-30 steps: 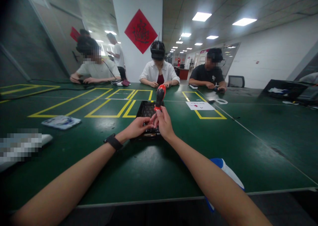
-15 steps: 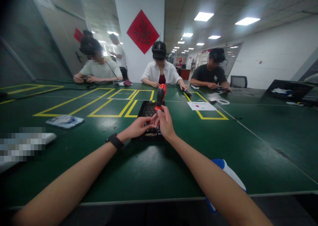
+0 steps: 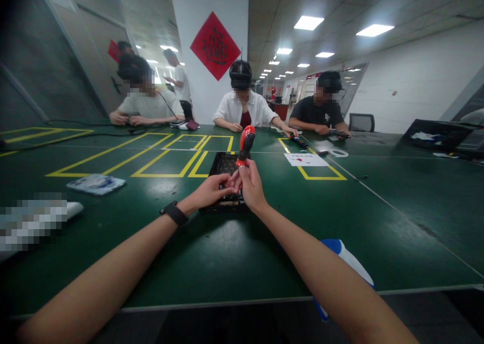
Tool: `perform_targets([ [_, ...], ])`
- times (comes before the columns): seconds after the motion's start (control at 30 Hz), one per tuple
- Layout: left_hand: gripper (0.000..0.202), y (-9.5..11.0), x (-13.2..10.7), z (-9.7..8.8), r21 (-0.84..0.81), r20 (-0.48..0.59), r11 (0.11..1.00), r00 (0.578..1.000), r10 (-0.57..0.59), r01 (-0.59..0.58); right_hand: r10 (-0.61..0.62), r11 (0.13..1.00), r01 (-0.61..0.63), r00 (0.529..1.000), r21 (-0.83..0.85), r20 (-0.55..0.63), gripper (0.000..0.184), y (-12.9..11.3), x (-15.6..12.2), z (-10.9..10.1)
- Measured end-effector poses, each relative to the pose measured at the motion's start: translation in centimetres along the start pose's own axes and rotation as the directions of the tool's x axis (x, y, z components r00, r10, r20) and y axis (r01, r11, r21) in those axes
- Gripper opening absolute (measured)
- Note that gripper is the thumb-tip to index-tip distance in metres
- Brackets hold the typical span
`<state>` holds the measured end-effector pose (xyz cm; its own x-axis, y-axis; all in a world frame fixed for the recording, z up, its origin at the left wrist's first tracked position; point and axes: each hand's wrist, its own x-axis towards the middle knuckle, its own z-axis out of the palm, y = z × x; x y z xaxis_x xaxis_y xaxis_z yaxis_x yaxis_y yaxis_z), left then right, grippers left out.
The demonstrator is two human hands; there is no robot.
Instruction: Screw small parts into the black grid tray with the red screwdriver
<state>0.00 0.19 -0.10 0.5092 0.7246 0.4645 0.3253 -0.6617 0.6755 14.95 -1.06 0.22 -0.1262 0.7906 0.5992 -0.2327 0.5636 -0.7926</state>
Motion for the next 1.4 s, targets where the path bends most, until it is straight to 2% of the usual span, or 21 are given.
perform_targets([
  [0.23, 0.019, 0.21, -0.03, -0.32, 0.063, 0.067, 0.998, 0.998, 0.013, -0.017, 0.048, 0.999, -0.048, 0.999, 0.015, 0.004, 0.037, -0.14, 0.15, -0.15],
  [0.47, 0.021, -0.32, 0.06, 0.18, 0.021, -0.021, 0.999, 0.999, -0.047, 0.048, 0.028, 1.000, -0.028, 1.000, 0.000, 0.002, 0.034, -0.07, 0.10, -0.03],
  [0.77, 0.019, 0.12, -0.07, -0.21, -0.001, 0.091, 1.000, 0.996, 0.012, -0.012, 0.048, 0.999, -0.048, 0.999, 0.001, 0.005, 0.038, 0.19, 0.20, -0.25],
  [0.9, 0.022, 0.12, -0.07, 0.01, -0.035, 0.029, 0.999, 0.999, -0.015, 0.016, 0.017, 1.000, -0.017, 1.000, -0.017, -0.012, 0.035, 0.06, 0.09, -0.11],
  [1.03, 0.025, -0.05, -0.11, 0.08, 0.019, -0.028, 0.998, 0.998, -0.062, 0.063, 0.021, 1.000, -0.021, 1.000, -0.022, -0.002, 0.036, -0.08, 0.06, -0.04],
  [1.27, 0.019, 0.17, -0.12, -0.19, -0.016, 0.097, 0.999, 0.995, -0.028, 0.029, 0.066, 0.998, -0.066, 0.998, -0.007, -0.005, 0.037, 0.01, 0.18, -0.12],
  [1.33, 0.019, 0.32, -0.11, -0.19, -0.037, 0.106, 0.999, 0.994, -0.002, 0.006, 0.058, 0.998, -0.059, 0.998, -0.016, -0.022, 0.037, 0.04, 0.16, -0.05],
  [1.4, 0.018, 0.40, -0.09, -0.14, -0.026, 0.071, 1.000, 0.997, -0.010, 0.012, 0.045, 0.998, -0.046, 0.998, -0.033, -0.038, 0.037, 0.03, 0.11, 0.06],
])
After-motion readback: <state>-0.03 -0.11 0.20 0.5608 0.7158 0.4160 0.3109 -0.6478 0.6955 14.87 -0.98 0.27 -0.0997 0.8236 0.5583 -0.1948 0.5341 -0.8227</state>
